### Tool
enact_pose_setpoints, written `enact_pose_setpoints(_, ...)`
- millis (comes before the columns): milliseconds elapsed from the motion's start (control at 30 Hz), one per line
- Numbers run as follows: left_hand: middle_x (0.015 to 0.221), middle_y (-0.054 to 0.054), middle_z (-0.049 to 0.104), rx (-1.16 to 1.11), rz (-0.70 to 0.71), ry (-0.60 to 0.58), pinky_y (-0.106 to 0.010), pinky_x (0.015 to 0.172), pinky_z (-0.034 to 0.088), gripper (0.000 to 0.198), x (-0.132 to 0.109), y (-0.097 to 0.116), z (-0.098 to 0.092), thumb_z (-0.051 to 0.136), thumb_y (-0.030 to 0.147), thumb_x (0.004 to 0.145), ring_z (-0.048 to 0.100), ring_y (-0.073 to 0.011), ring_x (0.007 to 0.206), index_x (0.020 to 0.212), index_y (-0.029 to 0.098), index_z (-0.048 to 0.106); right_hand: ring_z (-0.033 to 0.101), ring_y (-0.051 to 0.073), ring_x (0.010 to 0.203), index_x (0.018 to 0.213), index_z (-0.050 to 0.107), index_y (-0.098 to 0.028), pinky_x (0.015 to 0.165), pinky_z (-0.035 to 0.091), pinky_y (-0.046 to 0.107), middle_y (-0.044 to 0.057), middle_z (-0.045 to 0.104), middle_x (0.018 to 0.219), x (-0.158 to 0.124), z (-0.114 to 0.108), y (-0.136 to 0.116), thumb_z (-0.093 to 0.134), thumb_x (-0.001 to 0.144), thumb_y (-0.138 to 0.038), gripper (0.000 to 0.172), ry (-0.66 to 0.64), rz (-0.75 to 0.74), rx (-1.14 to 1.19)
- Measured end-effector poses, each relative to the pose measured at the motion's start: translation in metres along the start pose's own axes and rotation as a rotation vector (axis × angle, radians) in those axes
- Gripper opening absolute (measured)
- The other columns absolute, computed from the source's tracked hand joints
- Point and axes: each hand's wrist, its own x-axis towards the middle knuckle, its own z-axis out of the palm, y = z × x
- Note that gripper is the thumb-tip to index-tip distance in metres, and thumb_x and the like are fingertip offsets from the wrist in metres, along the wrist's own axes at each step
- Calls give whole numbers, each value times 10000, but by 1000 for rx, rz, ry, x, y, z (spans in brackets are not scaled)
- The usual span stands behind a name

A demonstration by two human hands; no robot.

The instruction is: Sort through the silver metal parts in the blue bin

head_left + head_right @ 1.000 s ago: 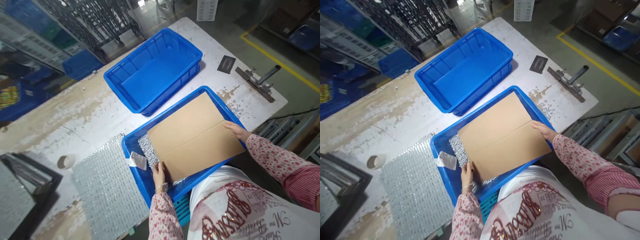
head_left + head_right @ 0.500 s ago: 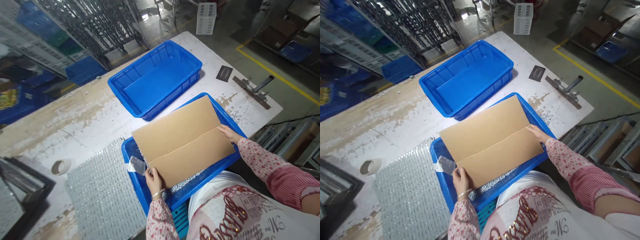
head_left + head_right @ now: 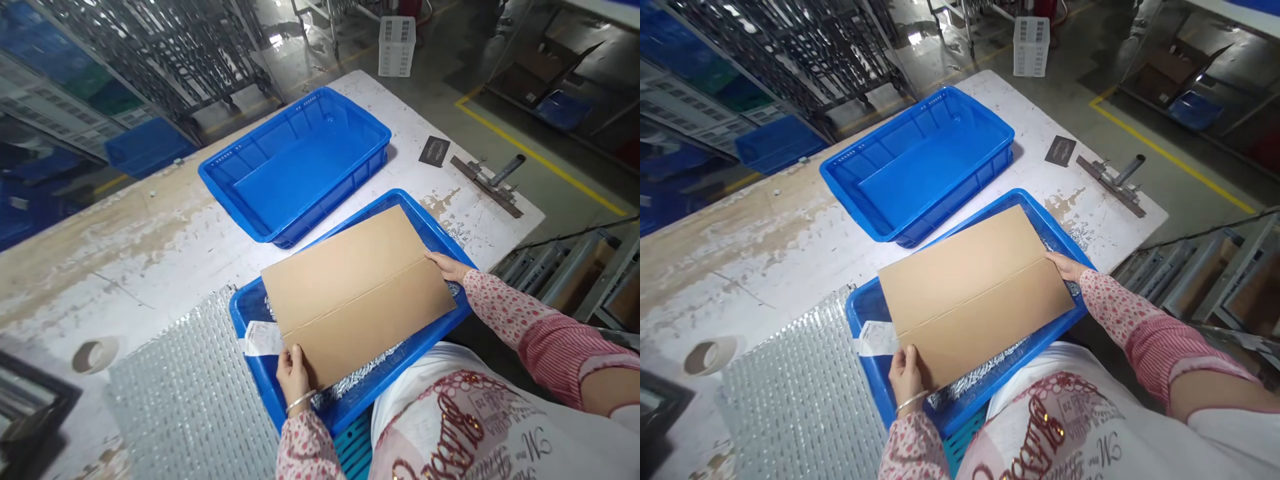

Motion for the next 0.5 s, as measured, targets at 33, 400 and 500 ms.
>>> enact_pose_setpoints(33,953,-76,688,-8,-8,-15,-379,852,507,561,2,4,-2,649,590,679,627,-217,851,1016,142,630,723,207,743,994,645,-166,747,586,349,81,749,844,-1,2,-5,581,878,-371,244,-5,5,1)
enact_pose_setpoints(400,1070,-98,666,-38,-35,127,-454,1035,425,585,-19,44,-20,721,432,702,615,-250,1063,1209,173,586,741,228,761,1080,637,-150,737,601,354,90,756,861,-54,17,-5,570,880,-300,259,54,-77,163)
enact_pose_setpoints(500,1215,-67,606,-223,62,311,-381,1070,393,574,-63,37,-2,738,418,722,568,-193,1145,1225,219,546,739,243,834,1110,633,-162,794,593,385,89,759,902,-69,16,12,555,887,-304,276,76,-97,252)
